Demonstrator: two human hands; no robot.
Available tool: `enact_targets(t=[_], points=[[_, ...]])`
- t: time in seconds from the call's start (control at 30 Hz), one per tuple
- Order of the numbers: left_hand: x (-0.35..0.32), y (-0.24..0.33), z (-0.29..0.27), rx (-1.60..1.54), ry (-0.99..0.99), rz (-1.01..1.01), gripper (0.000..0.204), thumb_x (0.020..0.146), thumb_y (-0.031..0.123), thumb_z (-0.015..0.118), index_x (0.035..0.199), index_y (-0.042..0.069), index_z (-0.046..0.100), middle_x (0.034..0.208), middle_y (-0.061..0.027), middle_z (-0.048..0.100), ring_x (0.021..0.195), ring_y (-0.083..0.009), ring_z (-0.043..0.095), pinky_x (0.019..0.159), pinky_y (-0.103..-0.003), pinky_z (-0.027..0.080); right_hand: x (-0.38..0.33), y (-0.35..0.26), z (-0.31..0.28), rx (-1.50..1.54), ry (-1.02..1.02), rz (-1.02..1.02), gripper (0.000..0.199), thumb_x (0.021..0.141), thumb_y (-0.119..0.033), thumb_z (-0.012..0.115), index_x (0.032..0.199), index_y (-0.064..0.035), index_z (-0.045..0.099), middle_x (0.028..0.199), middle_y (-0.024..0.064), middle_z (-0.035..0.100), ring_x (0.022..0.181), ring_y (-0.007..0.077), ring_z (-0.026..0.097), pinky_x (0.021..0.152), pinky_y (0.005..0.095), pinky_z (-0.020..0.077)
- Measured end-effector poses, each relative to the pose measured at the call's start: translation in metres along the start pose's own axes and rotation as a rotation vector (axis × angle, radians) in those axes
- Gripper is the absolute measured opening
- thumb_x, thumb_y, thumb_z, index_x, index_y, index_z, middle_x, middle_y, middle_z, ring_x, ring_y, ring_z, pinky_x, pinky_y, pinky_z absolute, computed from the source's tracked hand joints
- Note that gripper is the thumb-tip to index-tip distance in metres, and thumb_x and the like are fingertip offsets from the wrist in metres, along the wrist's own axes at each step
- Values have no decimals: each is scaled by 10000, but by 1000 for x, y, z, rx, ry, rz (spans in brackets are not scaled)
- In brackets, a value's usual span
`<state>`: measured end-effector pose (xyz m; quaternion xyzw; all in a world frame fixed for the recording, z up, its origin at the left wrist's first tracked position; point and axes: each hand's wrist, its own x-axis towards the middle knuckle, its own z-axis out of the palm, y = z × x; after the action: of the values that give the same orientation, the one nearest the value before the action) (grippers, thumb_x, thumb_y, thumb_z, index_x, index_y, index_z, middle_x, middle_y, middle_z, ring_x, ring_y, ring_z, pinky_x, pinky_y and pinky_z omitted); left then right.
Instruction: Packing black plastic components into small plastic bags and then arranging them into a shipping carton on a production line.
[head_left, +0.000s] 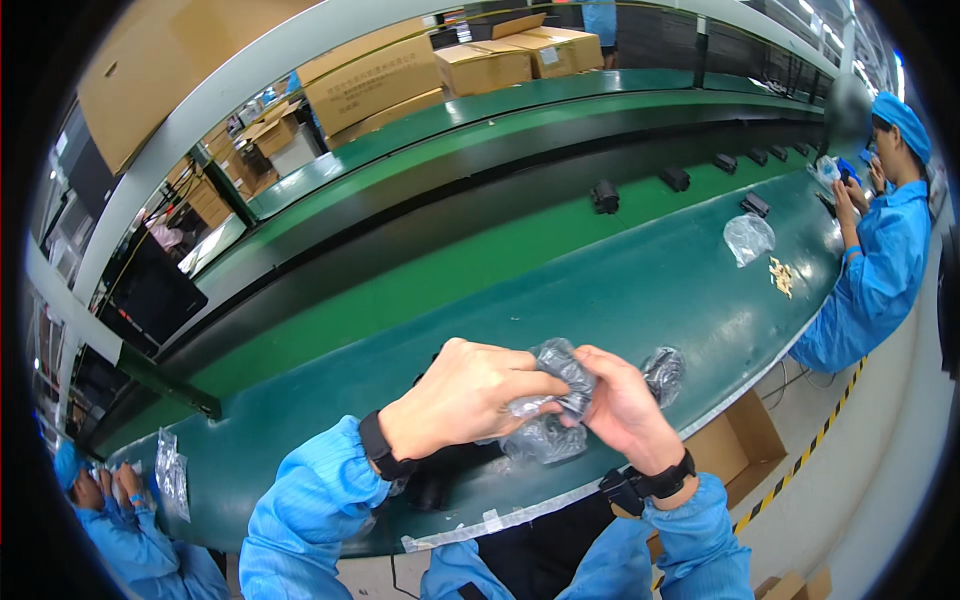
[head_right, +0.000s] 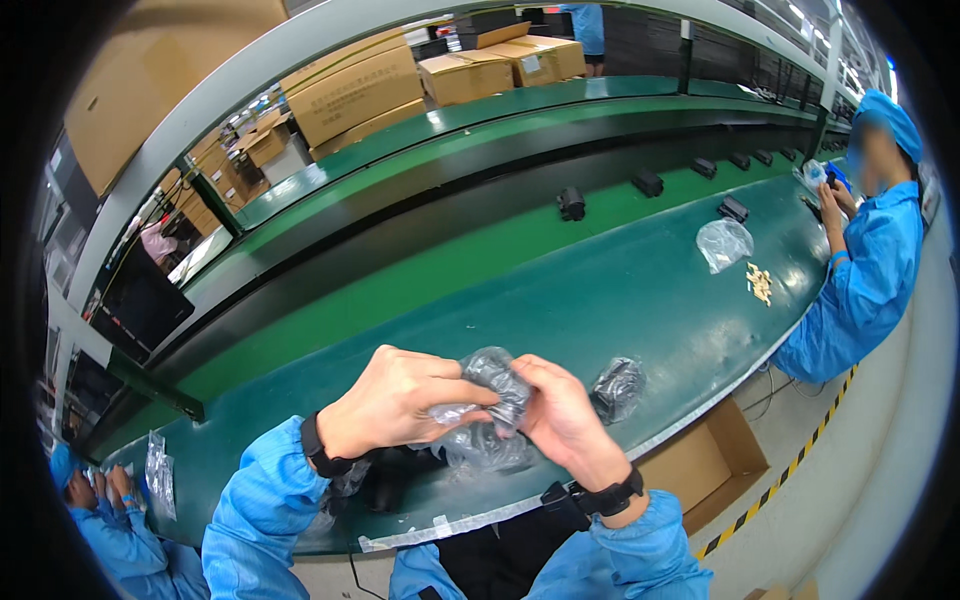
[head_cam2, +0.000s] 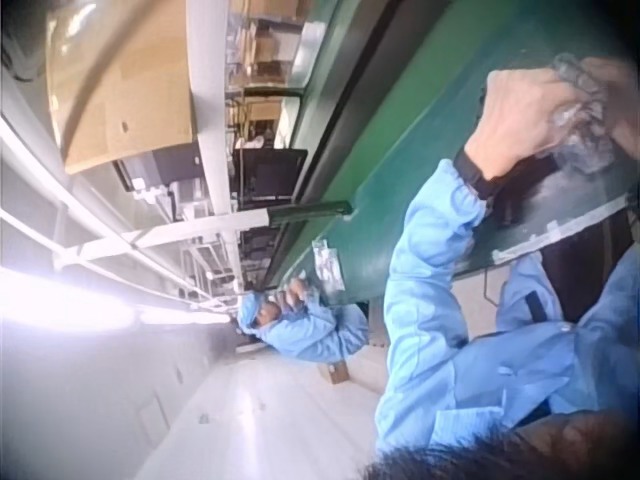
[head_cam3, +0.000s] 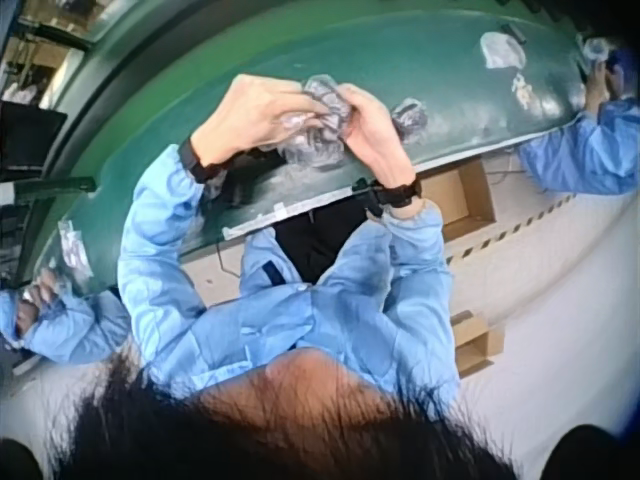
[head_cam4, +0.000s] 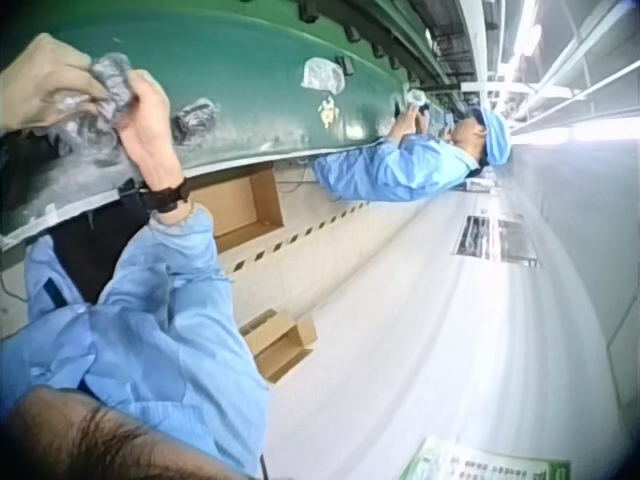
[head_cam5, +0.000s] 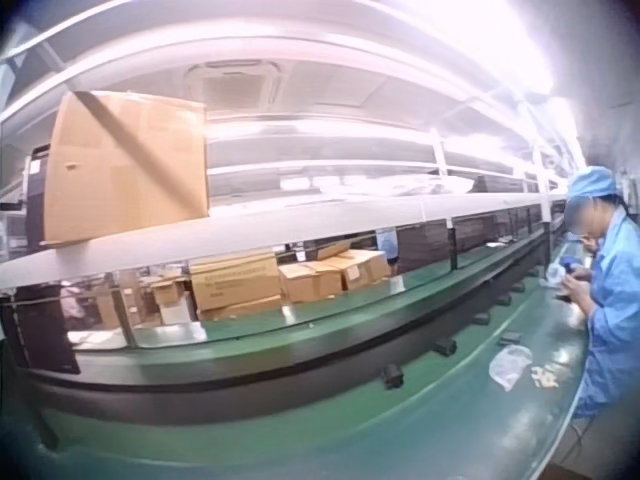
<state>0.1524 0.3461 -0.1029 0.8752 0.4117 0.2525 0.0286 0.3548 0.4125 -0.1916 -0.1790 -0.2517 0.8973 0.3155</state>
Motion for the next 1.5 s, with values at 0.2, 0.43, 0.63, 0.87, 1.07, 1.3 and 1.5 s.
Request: enact_targets(t=[0.2, 0.43, 0.63, 0.87, 1.07, 1.3, 1.5], points=[[4, -4, -2, -67, -5, -104, 161, 707, 59, 829, 853, 101, 774, 657, -39, 604, 575, -231, 605, 502, -336, 455, -3, 6, -17, -17, 31, 19, 182, 1041, -195, 484, 1024, -41, 579, 890, 128, 674, 702, 252, 687, 525, 384, 573], [10, -6, -2, -216, 187, -212, 120, 775, 22, 782, 883, 22, 730, 732, -120, 671, 606, -245, 628, 565, -330, 477, -11, 9, -39, -145, 131, 21, 192, 1036, -224, 523, 1001, -42, 572, 839, 117, 659, 613, 212, 663, 503, 327, 545], [16, -3, -7, -138, 264, -317, 94, 816, 63, 772, 868, 9, 714, 715, -105, 653, 614, -224, 608, 576, -317, 460, -17, 16, -39, -546, 369, -357, 152, 1026, -160, 536, 949, -35, 578, 779, 59, 625, 651, 133, 630, 517, 271, 513], [19, 1, -1, -94, 354, -323, 87, 838, 70, 755, 878, 9, 708, 735, -106, 656, 641, -221, 626, 599, -316, 472, -40, 10, -21, -961, 547, -739, 96, 958, -59, 610, 891, 8, 601, 784, 42, 625, 667, 86, 581, 568, 236, 483], [25, 4, -4, -107, 202, -356, 71, 833, 54, 726, 883, 6, 709, 767, -121, 670, 685, -287, 656, 640, -337, 516, -69, -35, -44, -1676, 711, -917, 267, 797, -39, 718, 1051, -16, 640, 1093, 152, 613, 967, 295, 638, 813, 378, 535], [23, -6, -10, -354, 376, -349, 67, 876, -12, 628, 916, -1, 575, 922, -95, 681, 834, -159, 622, 747, -281, 486, -73, -49, -75, -1631, 452, -643, 541, 770, -99, 777, 1280, -73, 598, 1214, 193, 611, 1093, 375, 624, 918, 437, 521], [16, -15, -22, -281, 401, -457, 94, 852, -18, 548, 938, 19, 548, 848, -96, 664, 776, -137, 606, 687, -272, 477, -61, -48, -75, -52, 129, -354, 400, 1012, -249, 540, 1329, -5, 522, 1214, 187, 638, 1045, 357, 650, 825, 448, 548]])
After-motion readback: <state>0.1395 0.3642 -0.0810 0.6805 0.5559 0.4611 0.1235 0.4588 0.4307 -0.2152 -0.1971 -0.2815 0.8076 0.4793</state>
